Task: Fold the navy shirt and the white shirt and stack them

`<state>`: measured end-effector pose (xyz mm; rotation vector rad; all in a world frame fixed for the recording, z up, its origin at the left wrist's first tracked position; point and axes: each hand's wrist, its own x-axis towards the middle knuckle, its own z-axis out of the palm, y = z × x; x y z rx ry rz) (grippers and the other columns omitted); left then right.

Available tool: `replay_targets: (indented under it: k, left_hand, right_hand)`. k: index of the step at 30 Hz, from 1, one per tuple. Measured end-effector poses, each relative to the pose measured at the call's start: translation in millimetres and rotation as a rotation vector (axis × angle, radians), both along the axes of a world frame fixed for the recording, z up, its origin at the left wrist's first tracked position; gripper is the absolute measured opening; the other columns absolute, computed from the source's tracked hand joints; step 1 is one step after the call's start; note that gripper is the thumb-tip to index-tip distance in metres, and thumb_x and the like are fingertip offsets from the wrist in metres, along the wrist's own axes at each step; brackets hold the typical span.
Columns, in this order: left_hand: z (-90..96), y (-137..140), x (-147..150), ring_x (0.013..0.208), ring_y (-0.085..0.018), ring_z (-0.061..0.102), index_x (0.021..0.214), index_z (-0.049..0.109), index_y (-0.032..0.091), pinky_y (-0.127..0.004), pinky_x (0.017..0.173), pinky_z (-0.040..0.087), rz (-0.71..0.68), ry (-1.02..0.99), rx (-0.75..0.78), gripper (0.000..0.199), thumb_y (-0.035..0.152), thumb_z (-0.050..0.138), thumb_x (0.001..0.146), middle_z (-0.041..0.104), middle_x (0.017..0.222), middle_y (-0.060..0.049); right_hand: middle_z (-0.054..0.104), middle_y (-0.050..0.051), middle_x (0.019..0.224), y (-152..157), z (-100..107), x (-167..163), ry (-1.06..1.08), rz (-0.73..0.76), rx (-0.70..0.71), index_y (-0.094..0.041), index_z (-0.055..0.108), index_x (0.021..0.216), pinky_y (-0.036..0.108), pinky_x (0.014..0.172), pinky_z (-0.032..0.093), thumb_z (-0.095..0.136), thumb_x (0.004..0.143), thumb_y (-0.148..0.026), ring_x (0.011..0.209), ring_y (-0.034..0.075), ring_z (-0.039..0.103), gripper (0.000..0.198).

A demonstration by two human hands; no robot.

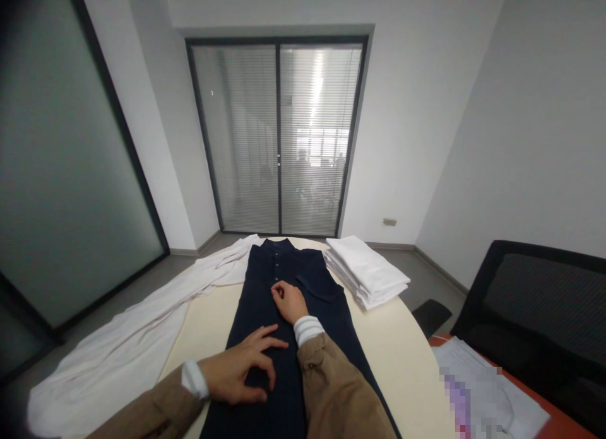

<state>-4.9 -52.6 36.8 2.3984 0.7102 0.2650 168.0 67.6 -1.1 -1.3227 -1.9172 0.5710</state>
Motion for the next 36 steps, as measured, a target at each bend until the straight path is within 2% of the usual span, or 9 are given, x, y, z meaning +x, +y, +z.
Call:
replay_targets:
  k: [4,9,13,19,23,25,28,31,36]
  left_hand:
    - [4.7,-2.3,2.5,0.146,-0.036,0.009,0.087,0.075,0.029,-0.062,0.114,0.007,-0.008,-0.020,-0.067,0.012,0.036,0.074,0.077,0.042,0.148,0.000]
    - [5.3,-3.4,5.3,0.145,-0.031,0.020,0.092,0.073,0.029,-0.059,0.115,0.004,-0.008,-0.130,-0.148,0.015,0.040,0.068,0.083,0.054,0.137,-0.002]
    - [-0.8,-4.0,7.6,0.142,-0.031,0.027,0.090,0.073,0.030,-0.059,0.115,0.006,-0.025,-0.112,-0.117,0.015,0.042,0.070,0.081,0.057,0.134,-0.001]
    - [-0.6,-5.1,9.0,0.133,-0.031,0.041,0.113,0.066,0.029,-0.055,0.115,0.019,-0.009,-0.154,-0.058,0.053,0.050,0.080,0.067,0.059,0.131,-0.006]
    - [-0.2,1.0,3.3,0.127,-0.023,0.048,0.116,0.062,0.022,-0.041,0.111,0.034,0.233,-0.236,0.097,0.032,0.039,0.058,0.088,0.059,0.131,-0.009]
    - [-6.6,7.2,-1.1,0.139,-0.025,0.034,0.129,0.054,0.021,-0.045,0.115,0.027,0.419,-0.160,0.227,0.039,0.036,0.049,0.093,0.043,0.147,-0.011]
    - [-21.6,14.5,-6.1,0.146,-0.032,0.016,0.148,0.032,0.018,-0.054,0.116,0.021,0.530,0.088,0.296,0.063,0.045,0.046,0.093,0.022,0.158,-0.014]
    - [-30.6,15.5,-6.1,0.145,-0.034,0.019,0.149,0.030,0.016,-0.053,0.114,0.025,0.565,0.250,0.338,0.067,0.053,0.042,0.093,0.024,0.157,-0.015]
    - [-23.1,19.2,1.5,0.131,-0.026,0.045,0.144,0.039,0.013,-0.041,0.107,0.038,0.724,0.255,0.464,0.052,0.034,0.034,0.097,0.046,0.144,-0.014]
  right_hand:
    - [0.061,-0.002,0.068,0.0,1.0,-0.1,0.002,-0.003,0.010,-0.024,0.070,0.094,0.022,0.060,0.037,0.054,0.085,-0.029,0.061,0.013,0.055,0.019]
    - [0.058,-0.003,0.066,-1.3,4.7,-0.7,0.020,-0.035,-0.001,-0.023,0.068,0.098,0.022,0.060,0.037,0.054,0.082,-0.025,0.061,0.013,0.055,0.021]
    - [0.061,-0.002,0.070,-0.6,3.9,-1.2,-0.016,-0.020,0.020,-0.024,0.069,0.095,0.023,0.062,0.038,0.056,0.080,-0.024,0.065,0.014,0.056,0.019]
    - [0.062,0.000,0.073,1.8,0.2,0.7,-0.037,-0.019,0.012,-0.023,0.070,0.091,0.024,0.063,0.039,0.058,0.081,-0.027,0.068,0.014,0.056,0.016]
    - [0.063,0.003,0.087,1.2,0.0,0.9,-0.065,-0.025,0.035,-0.023,0.070,0.093,0.027,0.074,0.042,0.060,0.081,-0.027,0.080,0.016,0.057,0.016]
    - [0.062,0.005,0.102,-0.6,0.6,0.1,-0.100,-0.039,0.065,-0.024,0.069,0.098,0.030,0.083,0.041,0.063,0.080,-0.029,0.094,0.019,0.056,0.019]
    - [0.058,0.006,0.121,-4.9,2.0,-1.2,-0.214,-0.048,0.072,-0.030,0.067,0.109,0.039,0.093,0.036,0.063,0.083,-0.035,0.111,0.024,0.050,0.027]
    - [0.050,0.004,0.137,-8.4,3.3,-1.5,-0.340,-0.023,0.034,-0.036,0.061,0.121,0.044,0.098,0.031,0.056,0.088,-0.041,0.124,0.026,0.041,0.033]
    - [0.036,0.000,0.152,-8.8,3.5,-0.9,-0.488,0.048,-0.009,-0.043,0.046,0.138,0.047,0.101,0.029,0.044,0.094,-0.047,0.132,0.028,0.033,0.044]
